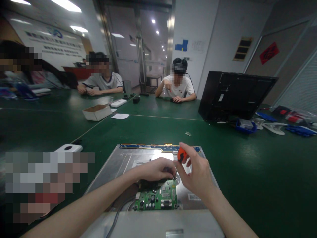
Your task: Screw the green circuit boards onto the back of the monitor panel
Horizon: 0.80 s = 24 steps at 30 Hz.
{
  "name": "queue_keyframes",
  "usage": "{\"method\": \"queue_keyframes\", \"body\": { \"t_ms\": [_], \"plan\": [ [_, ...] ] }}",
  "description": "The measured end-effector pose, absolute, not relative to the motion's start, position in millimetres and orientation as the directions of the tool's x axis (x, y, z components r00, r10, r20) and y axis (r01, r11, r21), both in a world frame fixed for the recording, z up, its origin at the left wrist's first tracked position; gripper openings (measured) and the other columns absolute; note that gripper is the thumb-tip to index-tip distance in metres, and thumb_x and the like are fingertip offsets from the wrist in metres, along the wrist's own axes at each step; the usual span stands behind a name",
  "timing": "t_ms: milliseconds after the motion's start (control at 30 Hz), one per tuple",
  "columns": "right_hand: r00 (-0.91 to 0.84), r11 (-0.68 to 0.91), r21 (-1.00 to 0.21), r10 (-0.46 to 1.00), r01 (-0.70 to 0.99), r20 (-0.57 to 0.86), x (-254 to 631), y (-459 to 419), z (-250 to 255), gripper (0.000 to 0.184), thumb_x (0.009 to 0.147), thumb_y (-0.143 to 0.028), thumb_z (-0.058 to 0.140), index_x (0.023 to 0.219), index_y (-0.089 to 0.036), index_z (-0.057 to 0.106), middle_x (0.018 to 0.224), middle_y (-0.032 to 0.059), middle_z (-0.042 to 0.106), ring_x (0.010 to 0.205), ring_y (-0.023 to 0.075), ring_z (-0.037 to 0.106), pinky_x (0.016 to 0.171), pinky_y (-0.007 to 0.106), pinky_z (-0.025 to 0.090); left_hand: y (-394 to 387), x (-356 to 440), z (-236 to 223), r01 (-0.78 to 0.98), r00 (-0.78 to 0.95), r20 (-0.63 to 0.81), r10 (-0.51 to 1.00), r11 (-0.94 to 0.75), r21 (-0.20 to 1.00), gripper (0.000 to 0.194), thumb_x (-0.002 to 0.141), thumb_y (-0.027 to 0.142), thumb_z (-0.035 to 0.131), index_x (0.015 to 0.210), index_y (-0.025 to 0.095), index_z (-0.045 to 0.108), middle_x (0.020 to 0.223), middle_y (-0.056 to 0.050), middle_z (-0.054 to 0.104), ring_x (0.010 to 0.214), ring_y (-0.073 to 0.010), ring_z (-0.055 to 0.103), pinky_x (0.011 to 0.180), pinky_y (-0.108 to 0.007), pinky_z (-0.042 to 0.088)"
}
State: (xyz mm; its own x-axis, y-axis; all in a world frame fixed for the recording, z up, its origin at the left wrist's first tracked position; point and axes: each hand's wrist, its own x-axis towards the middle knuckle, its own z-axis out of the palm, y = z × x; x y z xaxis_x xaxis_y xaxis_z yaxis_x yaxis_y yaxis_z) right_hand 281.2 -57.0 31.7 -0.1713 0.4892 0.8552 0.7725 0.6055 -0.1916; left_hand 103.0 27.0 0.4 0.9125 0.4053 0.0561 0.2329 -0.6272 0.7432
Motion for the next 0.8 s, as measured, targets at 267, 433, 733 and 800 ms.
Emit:
{"method": "queue_keyframes", "body": {
  "t_ms": [267,433,733,800],
  "plan": [
    [-0.17,0.61,-0.191,0.483,0.769,0.859,281.1,-57.2,32.1,0.043,0.096,-0.027,0.058,0.137,-0.023,0.044,0.074,-0.0024,0.064,0.046,0.0118,0.06,0.045,0.022,0.05,26.6,103.4,0.9,0.236,0.907,0.051,0.417,-0.606,0.76,0.004,0.088,0.011,0.07,0.087,0.015,0.071,0.083,-0.001,0.07,0.077,-0.0147,0.065,0.074,-0.026,0.05],
    [-0.168,0.609,-0.2,0.492,0.768,0.854,282.3,-54.7,28.9,0.045,0.096,-0.031,0.059,0.138,-0.023,0.043,0.071,-0.0031,0.063,0.046,0.0122,0.06,0.044,0.022,0.049,26.5,103.8,3.4,0.232,0.905,0.057,0.421,-0.602,0.764,0.008,0.084,0.007,0.07,0.086,0.014,0.074,0.082,-0.001,0.071,0.077,-0.0155,0.063,0.072,-0.023,0.047],
    [-0.201,0.625,-0.232,0.543,0.746,0.815,282.1,-58.8,31.7,0.051,0.095,-0.022,0.054,0.143,-0.021,0.038,0.079,0.0004,0.067,0.048,0.0132,0.062,0.044,0.024,0.05,26.8,103.0,0.4,0.241,0.896,0.061,0.439,-0.597,0.765,0.008,0.083,0.011,0.07,0.088,0.016,0.075,0.08,0.0,0.071,0.075,-0.0152,0.063,0.07,-0.023,0.046],
    [-0.199,0.629,-0.237,0.542,0.741,0.817,281.7,-59.2,32.1,0.051,0.094,-0.021,0.054,0.143,-0.021,0.038,0.077,-0.0003,0.067,0.048,0.0135,0.062,0.045,0.025,0.051,27.1,102.9,-0.7,0.243,0.896,0.059,0.441,-0.598,0.764,0.008,0.084,0.012,0.07,0.089,0.017,0.075,0.08,0.0,0.071,0.075,-0.0151,0.063,0.07,-0.023,0.047]
  ]
}}
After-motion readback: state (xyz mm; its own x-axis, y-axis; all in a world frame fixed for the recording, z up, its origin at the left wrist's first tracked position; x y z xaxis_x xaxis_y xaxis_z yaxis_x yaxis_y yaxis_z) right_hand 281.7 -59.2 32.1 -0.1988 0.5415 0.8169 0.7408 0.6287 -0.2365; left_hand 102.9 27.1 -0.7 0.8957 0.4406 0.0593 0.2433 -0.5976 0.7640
